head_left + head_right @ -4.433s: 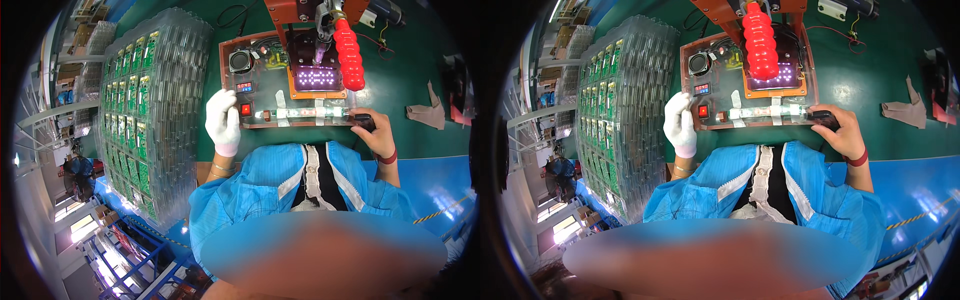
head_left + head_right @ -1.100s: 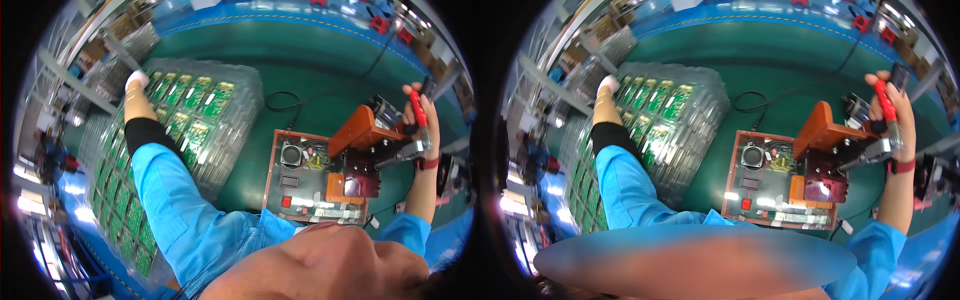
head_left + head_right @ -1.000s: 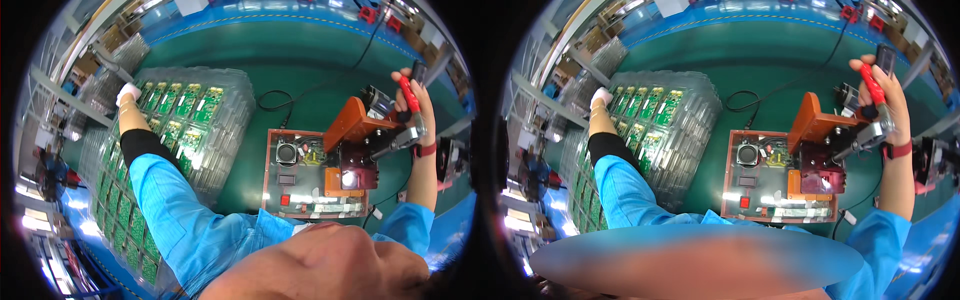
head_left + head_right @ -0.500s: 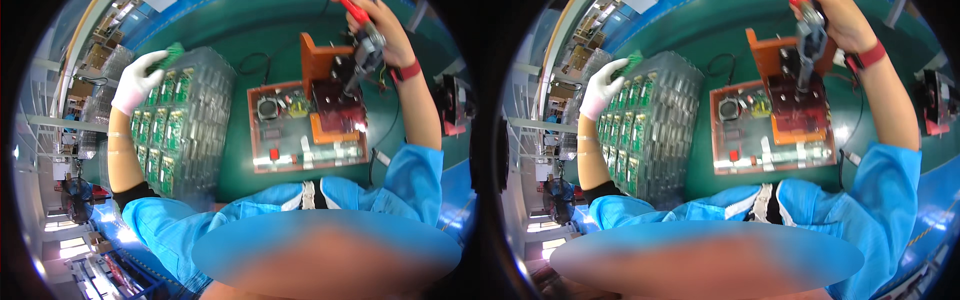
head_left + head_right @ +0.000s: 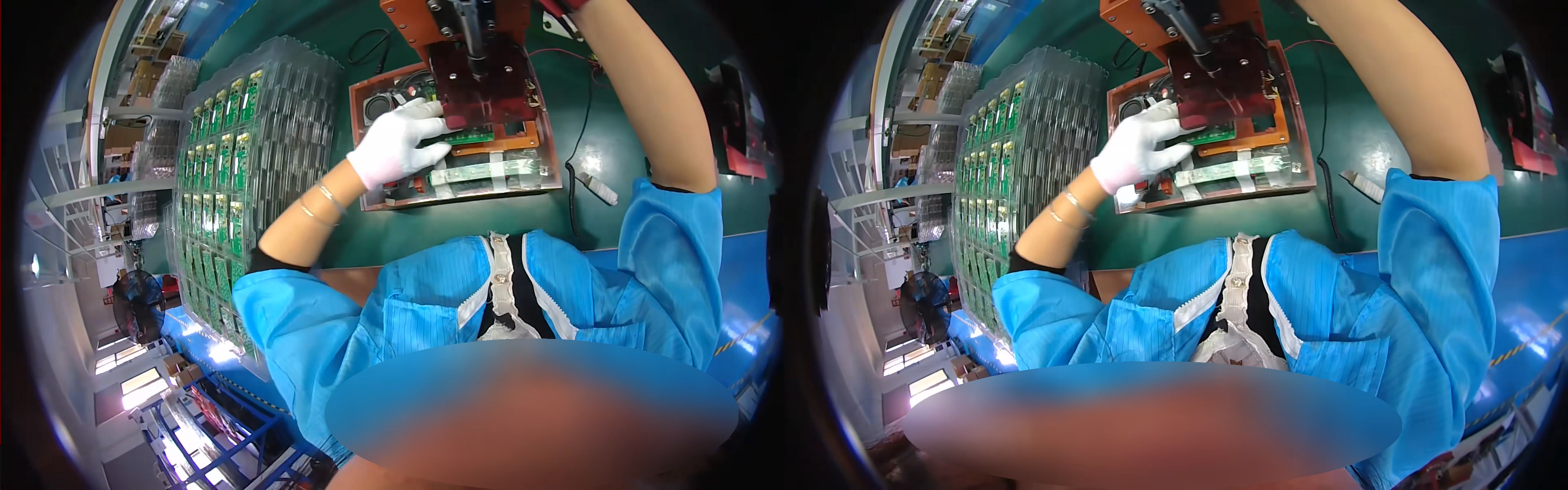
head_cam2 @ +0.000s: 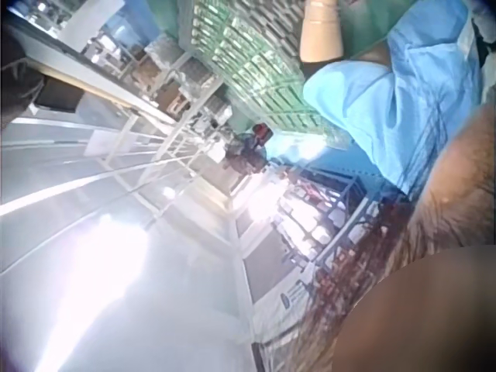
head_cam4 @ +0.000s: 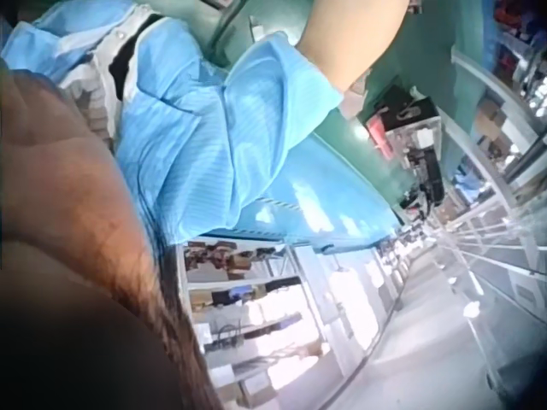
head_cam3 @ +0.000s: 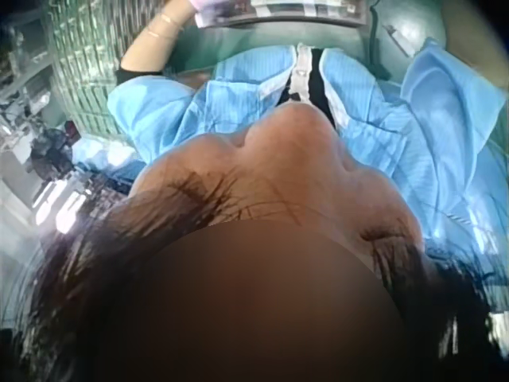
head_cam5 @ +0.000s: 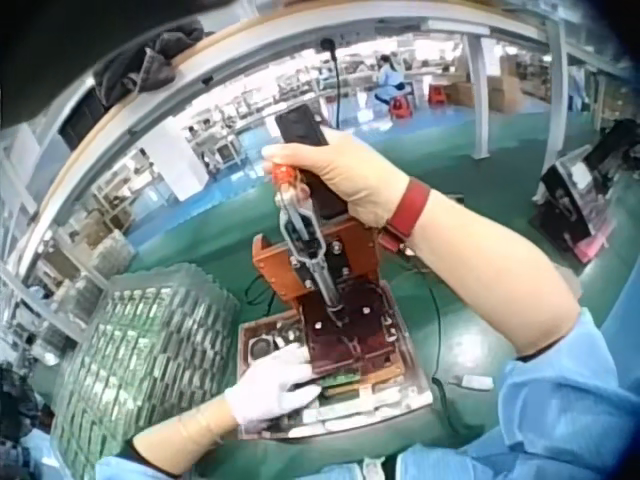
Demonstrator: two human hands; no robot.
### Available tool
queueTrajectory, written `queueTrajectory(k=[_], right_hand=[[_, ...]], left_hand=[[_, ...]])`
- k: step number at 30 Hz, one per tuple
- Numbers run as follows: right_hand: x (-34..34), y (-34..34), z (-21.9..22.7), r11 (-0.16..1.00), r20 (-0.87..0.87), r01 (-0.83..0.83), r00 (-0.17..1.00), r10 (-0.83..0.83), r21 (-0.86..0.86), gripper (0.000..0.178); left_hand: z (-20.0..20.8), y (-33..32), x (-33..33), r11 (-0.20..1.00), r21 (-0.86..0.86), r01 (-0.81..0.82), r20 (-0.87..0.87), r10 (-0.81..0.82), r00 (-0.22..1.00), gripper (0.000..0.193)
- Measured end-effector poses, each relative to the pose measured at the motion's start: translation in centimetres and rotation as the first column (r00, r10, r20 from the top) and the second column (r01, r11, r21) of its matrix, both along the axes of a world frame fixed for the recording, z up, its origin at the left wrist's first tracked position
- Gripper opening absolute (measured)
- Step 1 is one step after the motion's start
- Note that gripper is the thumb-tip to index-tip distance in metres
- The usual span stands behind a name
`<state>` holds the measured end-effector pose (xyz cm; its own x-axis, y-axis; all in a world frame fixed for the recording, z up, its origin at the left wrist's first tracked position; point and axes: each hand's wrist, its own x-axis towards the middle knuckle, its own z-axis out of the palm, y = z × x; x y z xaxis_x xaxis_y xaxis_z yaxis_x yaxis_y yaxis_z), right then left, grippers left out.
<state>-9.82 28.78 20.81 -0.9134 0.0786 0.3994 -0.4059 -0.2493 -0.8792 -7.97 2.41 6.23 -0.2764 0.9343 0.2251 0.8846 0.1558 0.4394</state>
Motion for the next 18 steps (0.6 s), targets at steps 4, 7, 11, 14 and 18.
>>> queueTrajectory(k=[4,7,11,14,18], right_hand=[[0.6,-0.2,0.2,0.999,0.033,-0.028,0.999,0.027,0.03,0.02],[0.8,0.0,0.3,0.999,0.021,0.01,1.0,-0.011,0.039,0.02],[1.2,0.8,0.1,0.996,0.02,0.061,0.998,-0.062,0.06,0.02],[0.5,0.0,-0.1,0.999,-0.004,0.021,1.0,-0.02,0.041,0.02],[0.3,-0.6,0.4,0.999,0.006,-0.045,0.999,0.045,0.028,0.02]], left_hand=[[-2.1,2.2,1.5,0.985,-0.059,-0.163,-0.014,0.163,0.987,0.043],[-2.9,3.6,1.3,0.994,-0.052,-0.094,-0.055,0.091,0.994,0.043],[-2.8,5.4,1.5,0.999,-0.037,-0.001,-0.14,-0.004,0.99,0.044],[-1.5,4.8,2.4,0.998,-0.059,-0.021,-0.329,0.001,0.944,0.045],[-1.6,3.0,2.6,0.996,-0.084,-0.011,-0.222,-0.008,0.975,0.044]])
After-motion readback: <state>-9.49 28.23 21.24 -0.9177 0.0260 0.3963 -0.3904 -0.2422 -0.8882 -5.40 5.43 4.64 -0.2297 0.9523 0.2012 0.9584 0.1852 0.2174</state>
